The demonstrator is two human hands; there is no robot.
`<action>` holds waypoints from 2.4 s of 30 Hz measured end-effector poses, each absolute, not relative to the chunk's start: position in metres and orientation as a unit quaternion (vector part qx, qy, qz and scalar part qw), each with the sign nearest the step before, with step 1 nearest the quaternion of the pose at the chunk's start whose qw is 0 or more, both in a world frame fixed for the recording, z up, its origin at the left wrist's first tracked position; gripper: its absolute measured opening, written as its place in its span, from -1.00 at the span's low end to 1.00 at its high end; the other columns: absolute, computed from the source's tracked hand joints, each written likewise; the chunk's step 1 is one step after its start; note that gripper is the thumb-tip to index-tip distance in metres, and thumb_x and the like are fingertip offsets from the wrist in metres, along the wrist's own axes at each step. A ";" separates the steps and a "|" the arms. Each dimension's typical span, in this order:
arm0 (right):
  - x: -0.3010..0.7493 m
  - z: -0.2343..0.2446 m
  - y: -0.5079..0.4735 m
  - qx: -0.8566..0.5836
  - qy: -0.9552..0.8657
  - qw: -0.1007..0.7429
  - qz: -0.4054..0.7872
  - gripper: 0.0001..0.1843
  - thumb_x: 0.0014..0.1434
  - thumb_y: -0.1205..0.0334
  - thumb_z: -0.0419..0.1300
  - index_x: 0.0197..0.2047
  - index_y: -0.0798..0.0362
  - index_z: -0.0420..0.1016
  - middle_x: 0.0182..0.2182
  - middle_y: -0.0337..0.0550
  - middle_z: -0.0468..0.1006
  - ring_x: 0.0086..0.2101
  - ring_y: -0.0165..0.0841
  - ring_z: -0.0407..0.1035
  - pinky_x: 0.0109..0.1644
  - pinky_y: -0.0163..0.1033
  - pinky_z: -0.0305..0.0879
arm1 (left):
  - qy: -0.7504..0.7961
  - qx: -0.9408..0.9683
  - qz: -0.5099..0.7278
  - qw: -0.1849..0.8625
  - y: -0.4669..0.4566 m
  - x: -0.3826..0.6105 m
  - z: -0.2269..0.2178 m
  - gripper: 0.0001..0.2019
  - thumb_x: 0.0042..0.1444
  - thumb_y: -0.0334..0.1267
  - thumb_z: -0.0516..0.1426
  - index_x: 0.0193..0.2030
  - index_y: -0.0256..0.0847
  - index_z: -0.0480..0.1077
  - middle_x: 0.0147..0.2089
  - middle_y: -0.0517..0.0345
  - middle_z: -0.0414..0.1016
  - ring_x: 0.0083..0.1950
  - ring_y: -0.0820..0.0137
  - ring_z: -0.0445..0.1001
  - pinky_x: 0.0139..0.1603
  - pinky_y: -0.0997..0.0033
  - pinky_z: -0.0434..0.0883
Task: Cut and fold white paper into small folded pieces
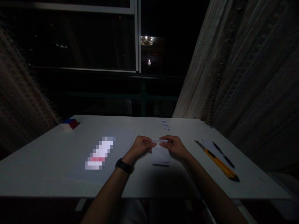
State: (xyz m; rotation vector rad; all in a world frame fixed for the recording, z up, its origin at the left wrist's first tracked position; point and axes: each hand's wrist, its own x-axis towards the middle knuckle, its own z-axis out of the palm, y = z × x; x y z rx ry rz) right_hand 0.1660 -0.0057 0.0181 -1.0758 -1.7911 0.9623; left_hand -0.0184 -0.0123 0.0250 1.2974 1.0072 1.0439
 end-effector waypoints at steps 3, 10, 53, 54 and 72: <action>0.166 0.018 -0.005 -0.421 -0.715 0.405 0.383 -0.68 -0.08 0.07 0.23 -0.32 0.13 0.50 -0.46 -0.15 0.52 -0.50 -0.40 0.35 -0.46 -0.33 0.24 | 0.433 0.554 0.441 0.558 -0.011 -0.019 0.023 -0.64 -0.42 -0.11 0.35 -0.65 -0.37 0.38 -0.69 0.20 0.32 -0.65 0.55 0.27 -0.61 0.55 0.22; 0.165 0.021 -0.008 -0.432 -0.722 0.392 0.372 -0.69 -0.08 0.10 0.23 -0.31 0.15 0.51 -0.49 -0.17 0.51 -0.54 -0.43 0.31 -0.50 -0.35 0.20 | 0.435 0.548 0.431 0.571 -0.010 -0.021 0.019 -0.66 -0.41 -0.14 0.36 -0.64 -0.37 0.36 -0.68 0.20 0.34 -0.64 0.56 0.28 -0.60 0.55 0.25; 0.151 -0.004 0.003 -0.511 -0.475 0.414 0.584 -0.65 -0.45 0.12 0.40 -0.68 0.16 0.38 -0.81 -0.33 0.28 -0.75 -0.56 0.08 -0.69 -0.39 -0.14 | 0.454 0.518 0.392 0.609 -0.005 -0.017 0.003 -0.63 -0.39 -0.27 0.35 -0.68 -0.29 0.19 -0.70 0.28 0.29 -0.64 0.55 0.31 -0.62 0.56 0.28; 0.151 -0.004 0.003 -0.504 -0.477 0.418 0.587 -0.66 -0.44 0.11 0.40 -0.68 0.16 0.39 -0.81 -0.33 0.28 -0.76 -0.57 0.07 -0.69 -0.39 -0.16 | 0.452 0.516 0.394 0.612 -0.005 -0.017 0.003 -0.63 -0.38 -0.27 0.35 -0.68 -0.30 0.19 -0.69 0.28 0.29 -0.64 0.55 0.32 -0.61 0.55 0.29; 0.153 -0.004 0.004 -0.496 -0.442 0.474 0.577 -0.75 -0.47 0.24 0.38 -0.67 0.17 0.44 -0.71 -0.24 0.40 -0.66 -0.49 0.21 -0.63 -0.38 -0.01 | 0.449 0.498 0.405 0.621 -0.003 -0.019 0.003 -0.62 -0.41 -0.28 0.37 -0.64 -0.31 0.21 -0.67 0.24 0.32 -0.61 0.50 0.37 -0.57 0.51 0.36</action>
